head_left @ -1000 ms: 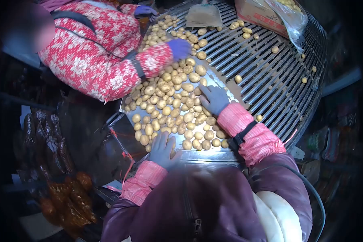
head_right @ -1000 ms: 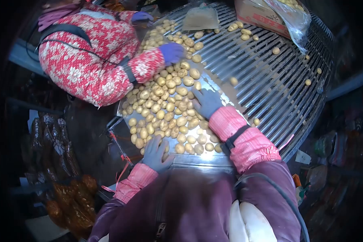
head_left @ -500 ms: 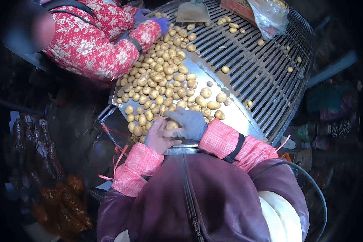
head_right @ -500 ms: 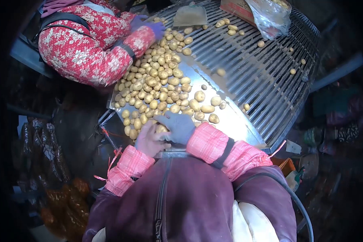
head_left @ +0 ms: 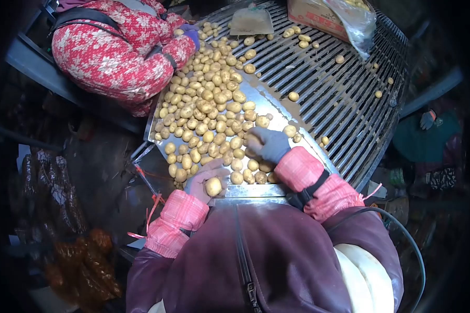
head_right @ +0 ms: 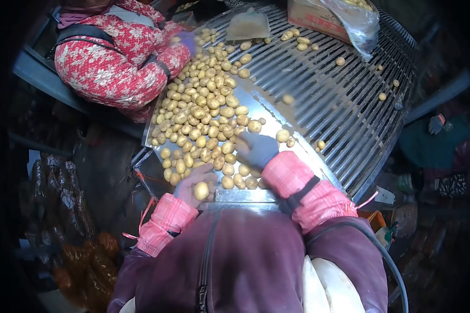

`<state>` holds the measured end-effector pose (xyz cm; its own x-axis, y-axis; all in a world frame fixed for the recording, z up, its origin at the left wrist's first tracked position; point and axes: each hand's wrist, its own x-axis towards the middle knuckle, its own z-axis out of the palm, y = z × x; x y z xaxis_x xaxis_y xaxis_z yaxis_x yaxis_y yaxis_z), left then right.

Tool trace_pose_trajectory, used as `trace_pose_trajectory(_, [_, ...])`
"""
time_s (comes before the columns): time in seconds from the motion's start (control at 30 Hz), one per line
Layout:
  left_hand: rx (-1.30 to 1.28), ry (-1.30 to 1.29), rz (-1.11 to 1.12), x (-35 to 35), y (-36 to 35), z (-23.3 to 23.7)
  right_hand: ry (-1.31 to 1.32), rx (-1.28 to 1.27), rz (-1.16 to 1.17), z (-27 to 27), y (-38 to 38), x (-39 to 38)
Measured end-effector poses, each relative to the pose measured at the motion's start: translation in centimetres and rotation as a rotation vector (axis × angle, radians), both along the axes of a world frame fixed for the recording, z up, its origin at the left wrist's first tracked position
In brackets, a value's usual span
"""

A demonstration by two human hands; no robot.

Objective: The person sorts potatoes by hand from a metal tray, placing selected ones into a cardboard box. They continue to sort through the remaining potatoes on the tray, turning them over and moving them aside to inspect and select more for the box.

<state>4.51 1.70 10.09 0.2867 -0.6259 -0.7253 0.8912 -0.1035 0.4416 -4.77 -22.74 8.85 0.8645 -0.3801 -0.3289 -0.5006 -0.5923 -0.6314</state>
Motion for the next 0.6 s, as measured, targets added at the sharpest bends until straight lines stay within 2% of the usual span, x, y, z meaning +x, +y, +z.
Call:
trace_pose_trajectory(0.03, [0.012, 0.002, -0.002, -0.1, -0.3, 0.3, -0.029, 0.088, 0.011, 1.0, 1.1, -0.1])
trace_pose_trajectory(0.1, [-0.047, -0.020, -0.046, -0.2, -0.7, 1.2, -0.074, 0.298, 0.195, 2.2, 2.8, 0.0])
trace_pose_trajectory(0.17, [-0.105, -0.010, -0.122, 0.1, -0.3, 0.7, -0.202, 0.220, 0.191, 2.2, 1.8, 0.2])
trace_pose_trajectory(0.23, [-0.173, 0.031, -0.228, 0.3, 0.9, -1.6, -0.140, -0.078, 0.066, 0.5, -0.7, 1.3])
trace_pose_trajectory(0.27, [-0.073, 0.060, -0.185, 0.3, 0.4, -0.3, -0.094, -0.212, -0.002, -0.3, -1.9, 1.9])
trace_pose_trajectory(0.3, [-0.067, 0.074, -0.154, 0.4, 0.3, -0.1, 0.064, -0.293, 0.057, -2.6, -3.8, 2.2])
trace_pose_trajectory(0.37, [-0.053, 0.109, -0.087, 0.4, 0.4, 0.3, 0.021, -0.405, 0.156, -4.2, -4.8, 2.0])
trace_pose_trajectory(0.47, [-0.216, 0.342, 0.059, 1.0, 1.9, -2.8, 0.023, -0.352, 0.119, -4.2, -4.8, 2.3])
trace_pose_trajectory(0.57, [-0.244, 0.305, 0.237, 0.6, 1.7, -3.0, -0.088, 0.073, -0.087, -2.3, -2.6, 1.8])
trace_pose_trajectory(0.6, [-0.428, 0.491, 0.286, 0.7, 2.4, -4.4, -0.082, 0.199, -0.069, -1.2, -1.4, 1.8])
